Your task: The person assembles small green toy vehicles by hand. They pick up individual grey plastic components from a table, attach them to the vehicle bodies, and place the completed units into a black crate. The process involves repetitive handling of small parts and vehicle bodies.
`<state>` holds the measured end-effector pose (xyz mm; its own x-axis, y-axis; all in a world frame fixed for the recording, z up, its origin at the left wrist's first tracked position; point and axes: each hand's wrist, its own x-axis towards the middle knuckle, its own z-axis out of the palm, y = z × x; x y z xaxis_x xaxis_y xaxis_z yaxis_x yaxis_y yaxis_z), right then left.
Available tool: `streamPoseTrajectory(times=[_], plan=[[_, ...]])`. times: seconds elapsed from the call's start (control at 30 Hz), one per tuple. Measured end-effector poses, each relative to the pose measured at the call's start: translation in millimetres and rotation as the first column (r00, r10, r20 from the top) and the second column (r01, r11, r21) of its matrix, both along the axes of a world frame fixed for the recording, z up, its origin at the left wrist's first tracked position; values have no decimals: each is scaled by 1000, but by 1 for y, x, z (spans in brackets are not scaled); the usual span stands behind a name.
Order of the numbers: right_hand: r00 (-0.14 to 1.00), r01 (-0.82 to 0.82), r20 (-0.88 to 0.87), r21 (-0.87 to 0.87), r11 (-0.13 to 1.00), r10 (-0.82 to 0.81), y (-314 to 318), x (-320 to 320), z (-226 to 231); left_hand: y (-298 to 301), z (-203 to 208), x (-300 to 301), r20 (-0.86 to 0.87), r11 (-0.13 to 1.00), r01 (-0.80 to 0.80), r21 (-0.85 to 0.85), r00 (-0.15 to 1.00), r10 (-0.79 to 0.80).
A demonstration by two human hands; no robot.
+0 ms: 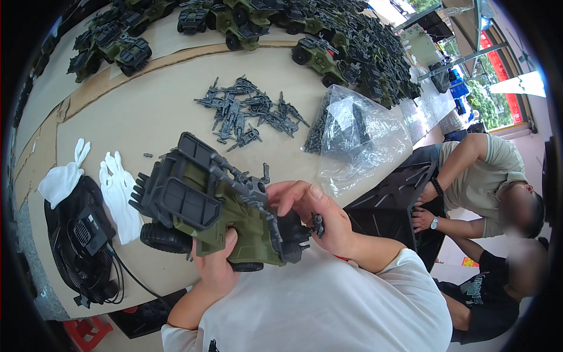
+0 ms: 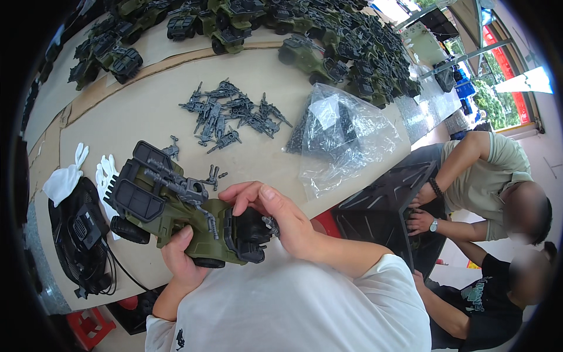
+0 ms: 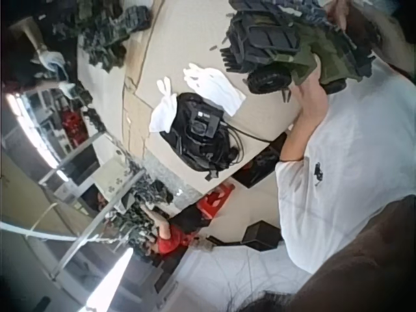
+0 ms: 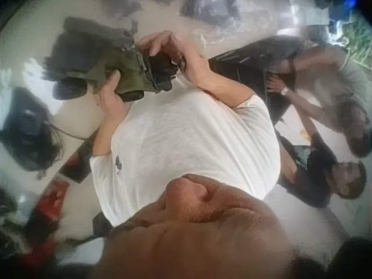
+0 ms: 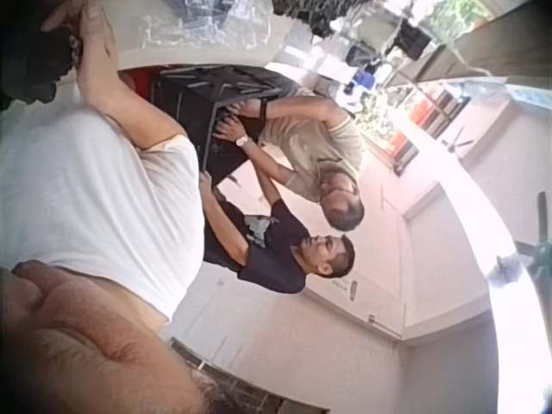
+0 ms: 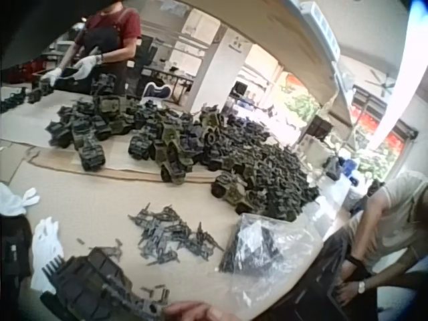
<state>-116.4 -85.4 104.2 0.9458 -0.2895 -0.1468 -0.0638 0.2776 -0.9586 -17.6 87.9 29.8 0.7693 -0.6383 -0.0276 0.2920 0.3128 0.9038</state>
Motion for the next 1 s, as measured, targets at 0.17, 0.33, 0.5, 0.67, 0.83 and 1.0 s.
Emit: streamPoseTrajectory(times=[0.17,0.33,0.5,0.67,0.83,1.0], plan=[[998,36,-44,-32,999,-37,9,-6,-4,6,12,-2,43,987,48,154,998,-55],[998,60,-35,9,998,-59,11,-8,-5,14,8,-2,-26,942,163,294,986,-163],[995,59,-81,31,998,-57,13,-9,-1,25,-6,-1,311,893,219,392,883,-352],[997,31,-66,8,999,-30,13,-15,-8,31,-10,2,732,916,93,390,572,-370],[996,35,-78,17,999,-33,17,-16,-13,32,-1,7,919,961,-21,277,297,-259],[996,78,-28,-50,996,-80,20,-13,-14,28,2,12,960,975,-67,210,205,-192]])
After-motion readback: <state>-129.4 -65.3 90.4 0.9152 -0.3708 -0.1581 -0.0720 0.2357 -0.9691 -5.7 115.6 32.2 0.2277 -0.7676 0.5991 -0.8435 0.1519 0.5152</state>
